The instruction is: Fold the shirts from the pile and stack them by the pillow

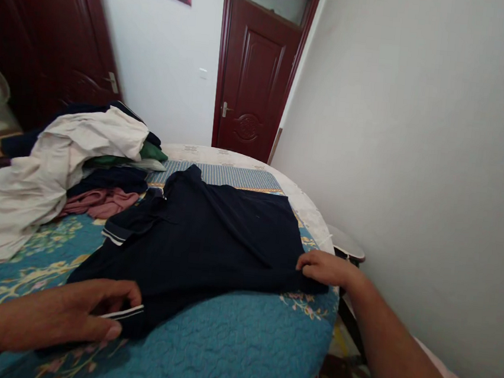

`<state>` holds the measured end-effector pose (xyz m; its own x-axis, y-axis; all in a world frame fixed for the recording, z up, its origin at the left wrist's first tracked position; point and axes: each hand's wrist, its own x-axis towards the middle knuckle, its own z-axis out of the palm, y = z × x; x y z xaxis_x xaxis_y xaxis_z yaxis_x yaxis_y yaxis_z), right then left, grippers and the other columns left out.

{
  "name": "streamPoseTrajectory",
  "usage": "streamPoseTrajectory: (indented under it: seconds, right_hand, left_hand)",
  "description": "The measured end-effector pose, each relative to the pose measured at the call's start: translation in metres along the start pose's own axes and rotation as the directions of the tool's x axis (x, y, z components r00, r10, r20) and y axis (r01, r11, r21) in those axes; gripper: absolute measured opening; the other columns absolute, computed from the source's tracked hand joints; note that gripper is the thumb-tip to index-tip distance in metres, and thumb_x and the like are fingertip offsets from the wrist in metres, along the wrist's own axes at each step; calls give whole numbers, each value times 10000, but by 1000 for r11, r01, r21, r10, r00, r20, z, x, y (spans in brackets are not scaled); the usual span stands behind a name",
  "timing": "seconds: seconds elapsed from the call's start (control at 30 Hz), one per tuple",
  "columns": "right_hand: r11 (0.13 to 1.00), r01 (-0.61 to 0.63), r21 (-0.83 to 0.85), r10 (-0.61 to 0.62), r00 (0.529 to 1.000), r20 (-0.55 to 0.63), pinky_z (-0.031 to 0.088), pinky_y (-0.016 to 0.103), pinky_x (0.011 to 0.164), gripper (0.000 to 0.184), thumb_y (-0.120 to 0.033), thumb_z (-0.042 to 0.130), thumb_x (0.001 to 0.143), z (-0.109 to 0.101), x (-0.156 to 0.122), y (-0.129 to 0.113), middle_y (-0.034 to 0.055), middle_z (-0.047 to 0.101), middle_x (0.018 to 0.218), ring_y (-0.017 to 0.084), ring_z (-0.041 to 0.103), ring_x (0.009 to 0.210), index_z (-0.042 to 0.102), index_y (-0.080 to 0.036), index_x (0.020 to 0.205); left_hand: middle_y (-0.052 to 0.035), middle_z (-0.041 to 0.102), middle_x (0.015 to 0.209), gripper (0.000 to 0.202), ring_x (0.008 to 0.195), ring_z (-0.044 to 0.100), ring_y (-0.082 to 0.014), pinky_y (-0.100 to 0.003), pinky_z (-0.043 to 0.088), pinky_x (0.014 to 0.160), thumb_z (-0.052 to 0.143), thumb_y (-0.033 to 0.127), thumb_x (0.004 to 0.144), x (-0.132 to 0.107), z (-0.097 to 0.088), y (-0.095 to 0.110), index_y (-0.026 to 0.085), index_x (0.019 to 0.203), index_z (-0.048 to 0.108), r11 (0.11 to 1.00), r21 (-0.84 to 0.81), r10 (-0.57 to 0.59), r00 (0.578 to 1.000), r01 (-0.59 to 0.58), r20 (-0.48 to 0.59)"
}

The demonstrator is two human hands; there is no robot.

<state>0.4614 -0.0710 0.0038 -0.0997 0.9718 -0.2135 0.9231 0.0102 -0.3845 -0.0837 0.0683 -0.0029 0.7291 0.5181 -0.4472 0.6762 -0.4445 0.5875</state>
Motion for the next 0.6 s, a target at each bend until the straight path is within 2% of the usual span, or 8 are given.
streamPoseTrajectory:
  seconds: [0.07,0.1,0.2,0.27,0.37,0.4,0.5,0.6]
  right_hand:
    - [999,-34,9,33,999,35,488,270,789,306,-231,553,832,-9,15,8,25,777,1006,199,689,887,783,-243,1034]
    - [998,-61,-19,61,998,-8,489,275,800,311,-248,559,843,-14,25,12,36,778,1029,206,692,907,782,-237,1060]
    - [984,-115,-133,93,982,-163,480,284,848,310,-238,559,852,-25,65,27,70,777,1067,224,691,969,788,-204,1058]
    - [973,-162,-163,120,963,-240,470,273,871,306,-219,551,861,-32,97,38,74,781,1074,222,689,998,794,-196,1046]
    - [938,-324,-120,261,892,-369,462,250,875,298,-239,545,897,-40,141,57,85,783,1100,213,693,1026,799,-184,1042]
    - [921,-378,-97,311,861,-402,463,250,875,310,-247,535,910,-42,153,64,103,779,1121,217,694,1039,798,-167,1053]
    - [874,-482,-57,407,792,-455,470,269,876,363,-245,498,931,-47,181,86,176,758,1168,243,693,1070,787,-101,1095]
    - [846,-533,-28,464,759,-457,478,258,850,358,-256,514,922,-48,203,105,179,773,1105,235,708,1025,796,-94,1071]
  left_hand:
    - [8,749,957,463,879,672,-253,-318,510,753,595,656,799,6,-14,8,449,1202,692,998,-66,-8,1000,9,16]
    - [7,743,962,470,886,673,-249,-315,510,759,577,653,819,12,-23,12,444,1227,682,996,-85,-17,1000,16,-12]
    - [0,728,928,492,843,677,-229,-294,510,716,519,654,856,41,-57,16,371,1227,675,997,-68,-48,981,36,-187]
    - [-23,735,931,513,841,682,-232,-292,509,705,513,626,864,70,-84,13,287,1215,669,998,-3,-64,937,67,-344]
    - [-56,755,1043,463,945,678,-233,-296,502,823,528,518,895,117,-122,-2,200,1198,672,973,151,-56,809,176,-584]
    - [-62,754,1088,442,987,672,-230,-295,491,871,529,478,909,132,-133,-8,181,1204,672,959,192,-45,776,211,-629]
    - [-80,743,1150,444,1038,657,-228,-300,465,939,515,411,950,171,-158,-24,133,1272,641,905,273,-58,731,326,-679]
    - [-131,715,1240,479,1091,645,-265,-342,465,965,506,413,970,200,-177,-35,110,1327,609,850,312,-94,705,424,-703]
